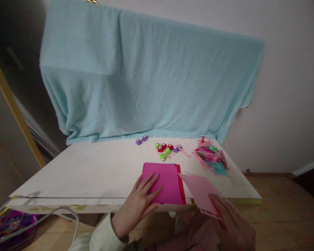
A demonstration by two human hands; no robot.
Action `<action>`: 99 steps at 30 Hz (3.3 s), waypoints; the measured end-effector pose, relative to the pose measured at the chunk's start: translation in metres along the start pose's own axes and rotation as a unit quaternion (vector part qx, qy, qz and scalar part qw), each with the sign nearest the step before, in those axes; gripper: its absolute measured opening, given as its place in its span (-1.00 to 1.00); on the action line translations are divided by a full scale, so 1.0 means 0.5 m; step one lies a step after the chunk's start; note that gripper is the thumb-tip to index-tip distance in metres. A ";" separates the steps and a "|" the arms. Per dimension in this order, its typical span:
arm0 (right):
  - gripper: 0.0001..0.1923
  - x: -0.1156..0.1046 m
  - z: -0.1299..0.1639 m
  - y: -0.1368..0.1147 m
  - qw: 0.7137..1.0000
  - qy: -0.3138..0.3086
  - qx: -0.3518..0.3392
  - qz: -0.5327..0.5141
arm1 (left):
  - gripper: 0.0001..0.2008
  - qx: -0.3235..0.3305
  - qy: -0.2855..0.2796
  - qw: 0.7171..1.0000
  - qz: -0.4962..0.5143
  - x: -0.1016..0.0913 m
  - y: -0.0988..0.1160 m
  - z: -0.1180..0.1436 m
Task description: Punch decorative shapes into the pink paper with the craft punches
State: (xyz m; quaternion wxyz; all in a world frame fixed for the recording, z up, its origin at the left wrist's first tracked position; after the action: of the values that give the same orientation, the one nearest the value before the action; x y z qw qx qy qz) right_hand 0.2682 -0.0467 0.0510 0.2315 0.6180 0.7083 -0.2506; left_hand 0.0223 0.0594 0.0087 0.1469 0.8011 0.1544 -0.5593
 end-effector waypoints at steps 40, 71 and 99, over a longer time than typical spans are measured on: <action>-0.86 0.176 -0.040 -0.110 0.902 -0.278 0.173 -0.282 | -0.82 -0.020 0.099 0.980 0.170 -0.031 -0.025 0.017; -0.82 0.224 -0.049 -0.102 0.870 -0.332 0.243 -0.272 | -0.83 -0.007 0.030 0.983 0.183 -0.013 -0.034 -0.021; -0.86 0.233 -0.054 -0.097 0.870 -0.348 0.222 -0.270 | -0.83 -0.014 0.080 0.928 0.363 -0.021 -0.072 -0.008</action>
State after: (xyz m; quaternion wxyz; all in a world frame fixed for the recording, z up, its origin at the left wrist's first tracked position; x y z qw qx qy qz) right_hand 0.2049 0.0537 0.0008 0.2430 0.3107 0.6464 -0.6532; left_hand 0.0076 0.0929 0.0178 0.3382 0.8424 -0.1277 -0.3996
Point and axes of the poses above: each hand's wrist, its own z-axis away from the middle knuckle, its own x-axis out of the palm, y = z × x, the point moved 7 cm from there along -z, towards the middle knuckle, and after that the axes turned 15 degrees about x, right-handed, at the moved point
